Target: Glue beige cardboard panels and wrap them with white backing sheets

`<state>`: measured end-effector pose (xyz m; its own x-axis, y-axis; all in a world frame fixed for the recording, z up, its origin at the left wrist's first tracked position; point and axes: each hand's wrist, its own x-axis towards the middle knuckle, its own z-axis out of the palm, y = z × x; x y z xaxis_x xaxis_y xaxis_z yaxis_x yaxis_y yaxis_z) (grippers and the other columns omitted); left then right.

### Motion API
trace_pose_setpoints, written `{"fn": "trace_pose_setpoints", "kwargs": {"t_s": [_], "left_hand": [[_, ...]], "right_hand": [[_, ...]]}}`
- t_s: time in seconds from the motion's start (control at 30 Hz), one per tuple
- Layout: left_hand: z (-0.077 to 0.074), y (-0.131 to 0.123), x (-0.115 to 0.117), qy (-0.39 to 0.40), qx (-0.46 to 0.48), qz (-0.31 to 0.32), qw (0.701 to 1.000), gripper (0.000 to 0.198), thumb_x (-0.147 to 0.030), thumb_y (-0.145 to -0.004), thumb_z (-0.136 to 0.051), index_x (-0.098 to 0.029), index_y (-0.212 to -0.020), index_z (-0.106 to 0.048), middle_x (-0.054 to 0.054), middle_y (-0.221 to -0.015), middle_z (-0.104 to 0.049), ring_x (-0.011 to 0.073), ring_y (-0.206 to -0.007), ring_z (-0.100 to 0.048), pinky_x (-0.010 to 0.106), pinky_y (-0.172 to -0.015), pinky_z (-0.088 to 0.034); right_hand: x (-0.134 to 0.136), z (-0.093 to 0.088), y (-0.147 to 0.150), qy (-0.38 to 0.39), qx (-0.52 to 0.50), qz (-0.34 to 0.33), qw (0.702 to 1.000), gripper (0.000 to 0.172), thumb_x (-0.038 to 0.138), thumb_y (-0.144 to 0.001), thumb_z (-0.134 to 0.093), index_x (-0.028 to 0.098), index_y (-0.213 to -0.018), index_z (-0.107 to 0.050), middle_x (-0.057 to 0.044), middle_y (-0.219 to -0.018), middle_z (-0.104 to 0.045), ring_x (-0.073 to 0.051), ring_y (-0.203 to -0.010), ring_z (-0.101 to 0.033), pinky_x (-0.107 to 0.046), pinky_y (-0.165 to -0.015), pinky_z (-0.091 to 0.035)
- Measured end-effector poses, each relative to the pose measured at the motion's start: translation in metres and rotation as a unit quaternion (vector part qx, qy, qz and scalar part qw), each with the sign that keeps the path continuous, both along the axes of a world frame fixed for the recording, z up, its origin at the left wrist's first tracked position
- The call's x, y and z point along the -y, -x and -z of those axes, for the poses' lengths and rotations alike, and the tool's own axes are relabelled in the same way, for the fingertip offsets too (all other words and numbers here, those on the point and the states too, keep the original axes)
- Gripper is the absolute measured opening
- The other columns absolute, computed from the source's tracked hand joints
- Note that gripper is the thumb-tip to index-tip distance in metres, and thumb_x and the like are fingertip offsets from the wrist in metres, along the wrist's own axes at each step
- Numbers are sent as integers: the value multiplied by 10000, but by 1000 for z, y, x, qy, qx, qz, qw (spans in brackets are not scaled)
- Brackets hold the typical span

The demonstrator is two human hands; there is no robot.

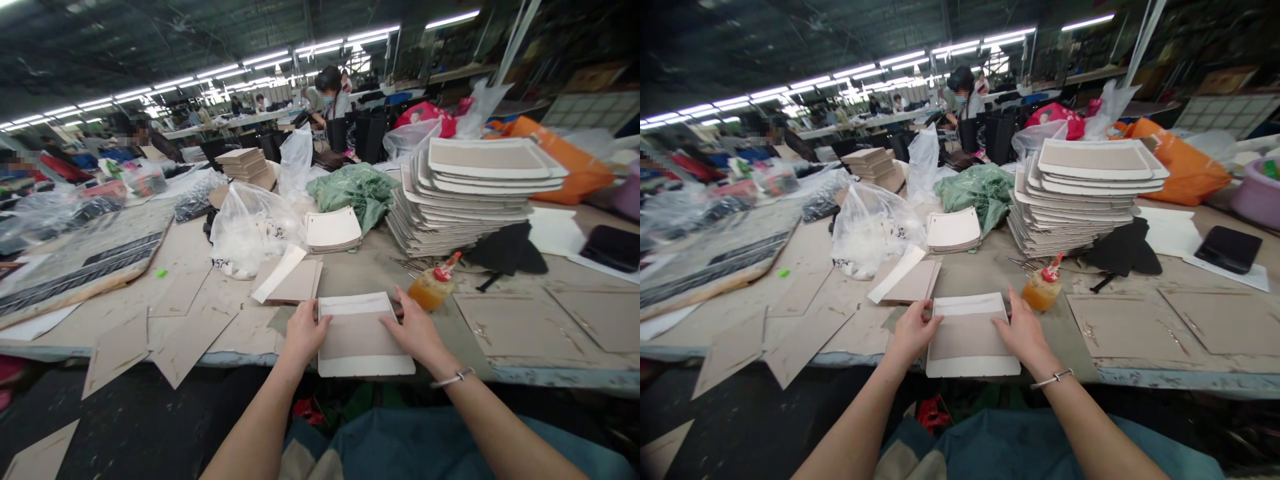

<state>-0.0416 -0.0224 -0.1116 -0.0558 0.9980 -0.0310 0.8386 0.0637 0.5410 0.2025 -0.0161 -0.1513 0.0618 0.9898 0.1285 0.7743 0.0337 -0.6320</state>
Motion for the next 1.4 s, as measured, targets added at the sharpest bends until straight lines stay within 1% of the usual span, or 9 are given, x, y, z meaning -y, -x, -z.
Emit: {"fn": "trace_pose_setpoints", "kwargs": {"t_s": [0.2,0.33,0.43,0.53,0.77,0.93,1.1,1.27,1.4], "left_hand": [[13,-1,-5,0,255,-58,965,538,-335,-730,-630,-113,-1198,-483,103,-1081,-601,119,-718,-603,268,-738,-491],[8,-5,-3,24,469,-37,882,393,-421,-729,-641,-127,-989,-621,41,-860,-672,144,-720,-606,229,-646,-476],[3,-8,0,47,575,-49,816,354,-424,-671,-708,-113,-834,-657,22,-730,-671,123,-618,-583,214,-587,-453],[0,-11,1,73,643,-69,759,340,-365,-623,-763,-108,-824,-667,28,-700,-677,121,-604,-589,226,-603,-467],[-3,-13,0,111,680,-83,720,343,-308,-540,-823,-101,-775,-682,48,-673,-687,121,-573,-602,217,-581,-484],[-3,-12,0,127,685,-84,713,327,-284,-546,-824,-103,-777,-680,49,-668,-686,136,-580,-620,228,-586,-505],[-3,-9,-2,141,695,-68,702,290,-244,-613,-792,-93,-828,-671,69,-724,-698,155,-629,-646,227,-604,-523],[-1,7,-14,125,712,-119,681,243,-179,-717,-699,-101,-938,-632,93,-847,-706,212,-723,-673,303,-658,-559],[-5,16,-16,86,745,-137,647,308,-169,-758,-652,-130,-1058,-590,93,-986,-686,239,-892,-659,344,-785,-551]], "right_hand": [[1,-1,-6,54,-225,-9,973,808,336,-738,-601,149,-1428,-226,-107,-1076,-636,-249,-935,-614,-422,-865,-471],[7,-13,-6,39,-386,-66,919,747,364,-734,-642,174,-1378,-314,-118,-1209,-571,-238,-1032,-579,-396,-884,-476],[10,-23,-5,27,-396,-80,914,557,401,-714,-671,166,-1196,-520,-110,-1186,-586,-248,-1059,-557,-388,-913,-454],[10,-31,-3,36,-406,-86,909,481,465,-744,-637,168,-1117,-580,-93,-1110,-620,-242,-1006,-569,-362,-873,-464],[8,-36,0,33,-343,-4,939,460,597,-759,-547,147,-783,-641,-27,-756,-609,-177,-725,-531,-248,-638,-414],[7,-35,1,33,-382,4,923,420,564,-753,-573,148,-733,-630,-12,-698,-579,-168,-691,-507,-247,-627,-392],[7,-39,-1,74,-402,-8,913,444,570,-759,-564,142,-848,-644,-36,-789,-627,-204,-753,-555,-277,-660,-433],[18,-45,1,74,-403,-125,903,592,460,-768,-615,194,-1274,-456,-82,-1125,-590,-212,-903,-581,-292,-716,-490],[26,-42,8,84,-410,-104,902,653,463,-767,-605,175,-1312,-391,-43,-857,-615,-153,-617,-560,-259,-495,-488]]}}
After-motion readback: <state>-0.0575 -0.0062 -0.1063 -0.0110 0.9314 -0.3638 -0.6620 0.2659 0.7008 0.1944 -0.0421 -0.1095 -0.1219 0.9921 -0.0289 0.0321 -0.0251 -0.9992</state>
